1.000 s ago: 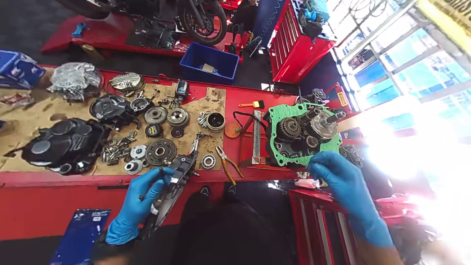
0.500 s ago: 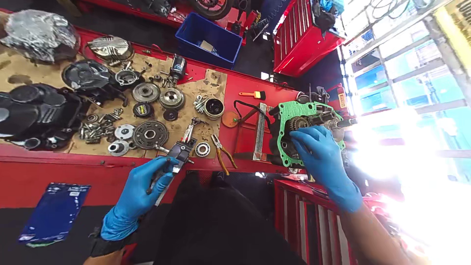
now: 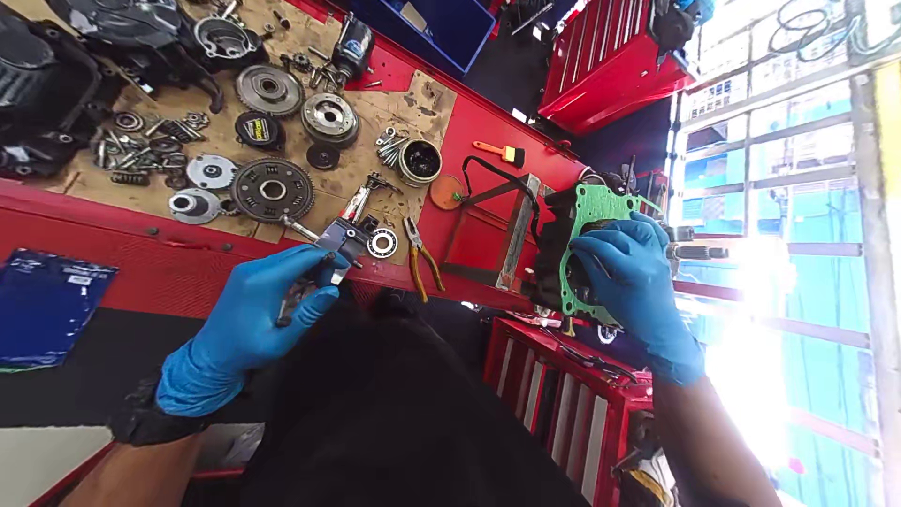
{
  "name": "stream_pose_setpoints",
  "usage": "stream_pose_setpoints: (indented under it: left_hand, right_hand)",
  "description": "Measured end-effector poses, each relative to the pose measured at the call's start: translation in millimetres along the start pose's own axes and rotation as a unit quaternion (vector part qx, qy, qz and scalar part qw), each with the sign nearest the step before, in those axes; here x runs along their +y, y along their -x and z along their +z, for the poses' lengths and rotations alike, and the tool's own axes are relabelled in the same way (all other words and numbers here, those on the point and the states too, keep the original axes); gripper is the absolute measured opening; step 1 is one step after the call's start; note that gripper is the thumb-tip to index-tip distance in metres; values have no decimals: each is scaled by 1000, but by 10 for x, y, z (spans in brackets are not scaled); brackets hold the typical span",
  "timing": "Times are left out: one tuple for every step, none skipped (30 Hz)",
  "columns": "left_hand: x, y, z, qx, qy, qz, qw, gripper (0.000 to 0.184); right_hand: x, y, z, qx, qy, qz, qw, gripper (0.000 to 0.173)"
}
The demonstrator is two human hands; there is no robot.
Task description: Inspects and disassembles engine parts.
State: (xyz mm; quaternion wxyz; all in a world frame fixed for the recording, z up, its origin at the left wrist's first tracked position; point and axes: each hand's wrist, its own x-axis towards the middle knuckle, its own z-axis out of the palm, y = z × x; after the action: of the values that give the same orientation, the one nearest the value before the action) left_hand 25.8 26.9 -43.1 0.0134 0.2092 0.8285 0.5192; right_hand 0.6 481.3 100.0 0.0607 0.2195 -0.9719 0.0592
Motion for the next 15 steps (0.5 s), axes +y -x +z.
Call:
stream_pose_setpoints:
  left_hand:
    - [-17, -1, -24, 1, 8, -3, 1000, 60]
    - [-35, 0, -46, 3, 17, -8, 1000, 59]
    - [-53, 2, -67, 4, 28, -13, 1000, 59]
    - [-71, 6, -87, 5, 38, -17, 999, 59]
    - [-92, 10, -103, 7, 46, -21, 999, 59]
    - [-107, 11, -116, 8, 52, -25, 998, 59]
    - [-117, 10, -127, 9, 59, -29, 998, 59]
    - [-121, 8, -135, 9, 65, -31, 997, 59]
    - [-122, 7, -139, 8, 69, -32, 997, 59]
    - [-118, 5, -138, 7, 70, -33, 997, 59]
    - [-112, 4, -135, 8, 71, -34, 997, 59]
    - [-108, 3, -129, 8, 71, -34, 997, 59]
    - [-104, 7, -119, 8, 71, -35, 997, 59]
    - [-104, 10, -110, 9, 71, -36, 997, 59]
    - [-101, 12, -101, 10, 72, -36, 997, 58]
  right_hand:
    - [-4, -1, -11, -4, 2, -4, 1000, 18]
    - [-4, -2, -17, -6, 4, -7, 1000, 18]
    - [-7, -3, -20, -8, 6, -11, 1000, 18]
    - [-8, -6, -26, -13, 7, -15, 1000, 18]
    - [-6, -12, -35, -20, 9, -19, 1000, 18]
    - [-3, -18, -49, -30, 12, -24, 999, 19]
    - [-2, -27, -60, -40, 15, -28, 999, 19]
    - [-3, -37, -70, -50, 20, -31, 998, 20]
    - [-6, -46, -81, -59, 24, -34, 997, 21]
    - [-9, -57, -92, -68, 27, -37, 997, 21]
    - [-10, -67, -99, -75, 28, -40, 996, 22]
    - [-11, -75, -102, -80, 28, -43, 996, 22]
    - [-10, -80, -104, -82, 27, -44, 995, 22]
    - [-8, -87, -106, -85, 24, -44, 995, 22]
    - [-2, -90, -106, -87, 22, -44, 995, 22]
